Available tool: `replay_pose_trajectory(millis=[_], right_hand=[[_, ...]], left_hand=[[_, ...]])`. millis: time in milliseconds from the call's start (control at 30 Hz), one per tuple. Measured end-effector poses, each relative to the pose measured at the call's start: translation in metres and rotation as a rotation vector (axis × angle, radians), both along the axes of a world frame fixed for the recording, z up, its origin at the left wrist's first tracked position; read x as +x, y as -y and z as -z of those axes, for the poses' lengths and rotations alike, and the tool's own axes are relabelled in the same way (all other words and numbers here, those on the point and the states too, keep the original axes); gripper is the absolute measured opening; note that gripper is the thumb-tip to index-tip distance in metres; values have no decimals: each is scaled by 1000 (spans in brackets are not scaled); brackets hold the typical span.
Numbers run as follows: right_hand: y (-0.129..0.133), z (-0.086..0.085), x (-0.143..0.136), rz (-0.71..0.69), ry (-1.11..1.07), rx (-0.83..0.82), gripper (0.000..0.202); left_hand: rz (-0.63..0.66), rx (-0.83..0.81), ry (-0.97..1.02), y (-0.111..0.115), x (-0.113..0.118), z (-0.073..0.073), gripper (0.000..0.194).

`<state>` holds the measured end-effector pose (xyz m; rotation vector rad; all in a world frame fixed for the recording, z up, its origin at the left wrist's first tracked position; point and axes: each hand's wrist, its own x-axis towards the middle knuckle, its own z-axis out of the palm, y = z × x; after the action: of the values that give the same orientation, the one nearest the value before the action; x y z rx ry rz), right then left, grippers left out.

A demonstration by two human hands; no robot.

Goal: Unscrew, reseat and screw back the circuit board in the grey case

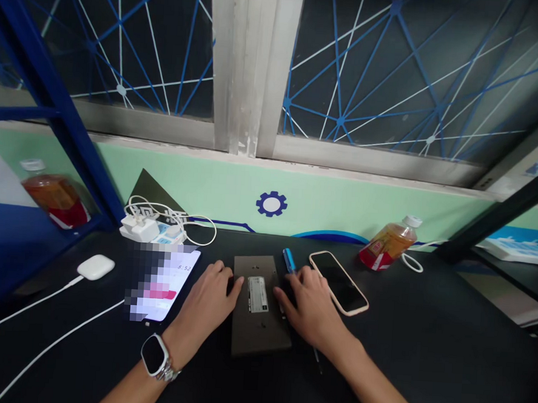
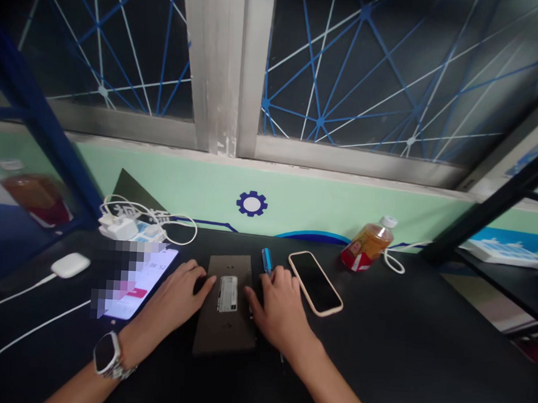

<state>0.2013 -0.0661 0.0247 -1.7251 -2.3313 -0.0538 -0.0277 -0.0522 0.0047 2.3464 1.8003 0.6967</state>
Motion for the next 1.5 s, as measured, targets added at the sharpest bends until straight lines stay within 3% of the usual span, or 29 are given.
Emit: replay_pose_trajectory(millis=[133, 233, 400, 467, 533, 633, 767, 867, 967, 1067, 1133, 1233, 1300, 1433, 1500], right_hand=[[2, 8, -6, -131, -179, -112, 29], [0, 4, -6, -199, -455, -183, 29], [-2, -7, -3, -223, -942, -207, 59], [-1, -6, -1, -244, -986, -174, 58], [-1, -3, 3, -284, -913, -61, 44], [-2, 3, 9, -458, -792, 134, 38], [-4, 8, 14, -694, -774, 184, 47], [-2, 8, 12, -744, -726, 155, 41], [-1, 7, 6, -616, -677, 174, 40], [-4, 6, 2, -304, -821, 193, 46], [-7, 4, 3, -154, -966, 26, 42], [-6, 0, 5, -147, -1013, -472, 34], [-4, -3, 5, -193, -995, -662, 39], [-3, -7, 9, -190, -980, -706, 42], [-7, -11, 15, -148, -1014, -677, 42]], left_hand=[[2, 42, 33, 2, 6, 0, 34], [-23, 65, 127, 5, 8, -11, 34], [49, 165, 499, 11, 3, -39, 26], [88, 197, 660, 11, 0, -45, 26], [62, 172, 806, 10, -3, -47, 29], [-10, -141, 981, 4, -6, -44, 40], [-26, -712, 1242, -3, -8, -35, 53], [40, -827, 1346, -1, -6, -28, 51], [27, -752, 1352, 0, -7, -22, 49], [-10, -673, 1336, -1, -9, -19, 57], [-2, -645, 1326, -2, -9, -18, 62], [27, -643, 1317, -2, -6, -18, 64], [60, -651, 1305, 0, -2, -20, 59], [122, -660, 1288, -1, -1, -23, 47], [94, -643, 1300, -3, -6, -24, 45]])
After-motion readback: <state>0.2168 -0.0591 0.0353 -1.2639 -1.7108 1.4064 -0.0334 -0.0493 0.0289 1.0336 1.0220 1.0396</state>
